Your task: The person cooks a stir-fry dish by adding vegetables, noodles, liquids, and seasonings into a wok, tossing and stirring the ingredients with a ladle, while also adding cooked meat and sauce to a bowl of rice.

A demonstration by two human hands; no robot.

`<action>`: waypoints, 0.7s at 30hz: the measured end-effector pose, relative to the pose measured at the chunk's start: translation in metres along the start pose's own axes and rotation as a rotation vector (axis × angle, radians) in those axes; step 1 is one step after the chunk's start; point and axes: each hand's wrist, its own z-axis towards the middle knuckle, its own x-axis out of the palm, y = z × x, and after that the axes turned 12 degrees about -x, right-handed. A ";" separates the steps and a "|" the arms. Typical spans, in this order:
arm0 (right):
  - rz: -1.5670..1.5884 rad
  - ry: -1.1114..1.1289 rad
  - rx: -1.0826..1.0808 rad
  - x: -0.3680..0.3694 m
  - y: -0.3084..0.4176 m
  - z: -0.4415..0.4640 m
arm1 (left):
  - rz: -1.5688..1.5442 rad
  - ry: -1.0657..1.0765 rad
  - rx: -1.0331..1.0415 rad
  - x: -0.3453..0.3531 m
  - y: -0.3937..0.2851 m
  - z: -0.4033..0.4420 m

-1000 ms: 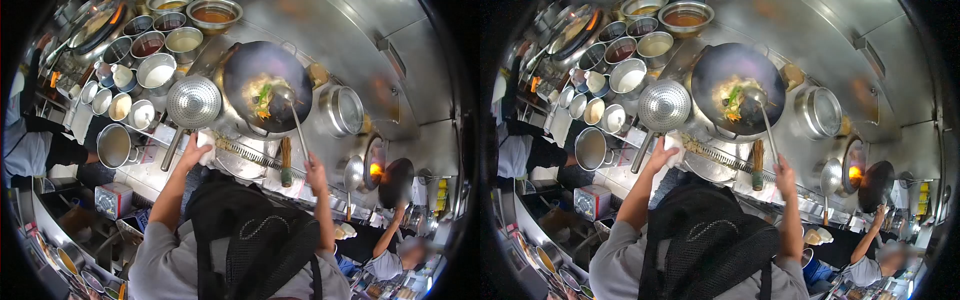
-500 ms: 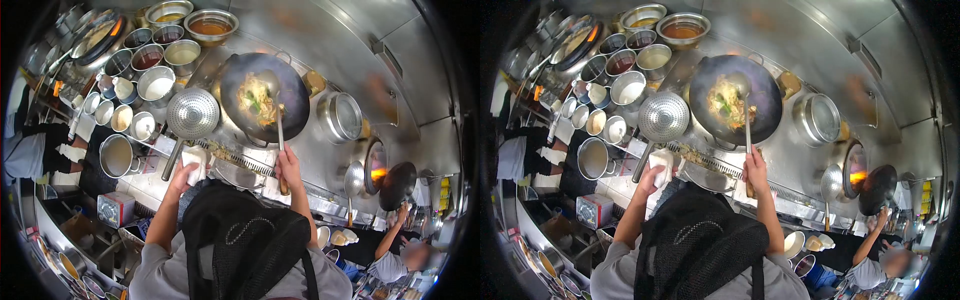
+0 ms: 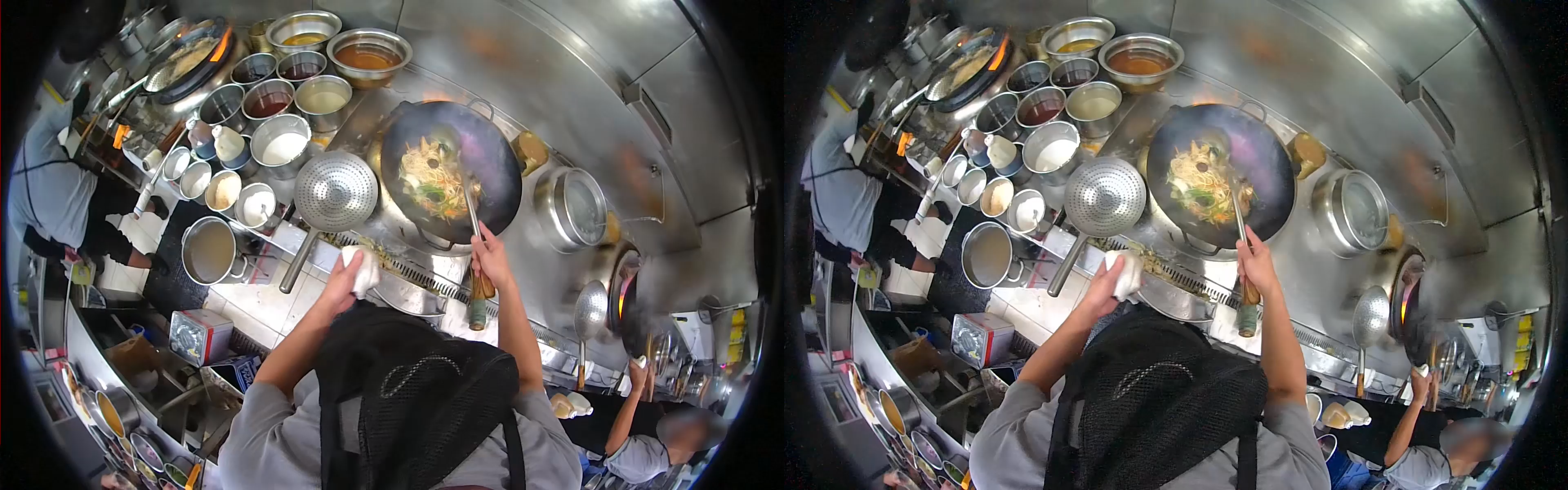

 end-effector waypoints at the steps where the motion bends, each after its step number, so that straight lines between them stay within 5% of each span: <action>1: 0.003 0.003 -0.001 -0.007 -0.012 -0.007 | 0.002 -0.003 0.002 0.010 0.000 0.004; 4: -0.513 0.062 -0.510 -0.032 -0.051 -0.037 | -0.125 0.039 -0.197 0.048 -0.004 0.019; 13: -1.453 0.045 -0.298 -0.108 0.077 -0.154 | 0.067 -0.054 -0.295 0.143 0.022 0.109; 16: -1.407 0.005 -0.241 -0.114 0.146 -0.185 | 0.201 -0.165 -0.042 0.121 0.050 0.155; 21: -1.230 0.056 -0.009 -0.115 0.186 -0.202 | 0.258 -0.150 -0.030 0.115 0.054 0.161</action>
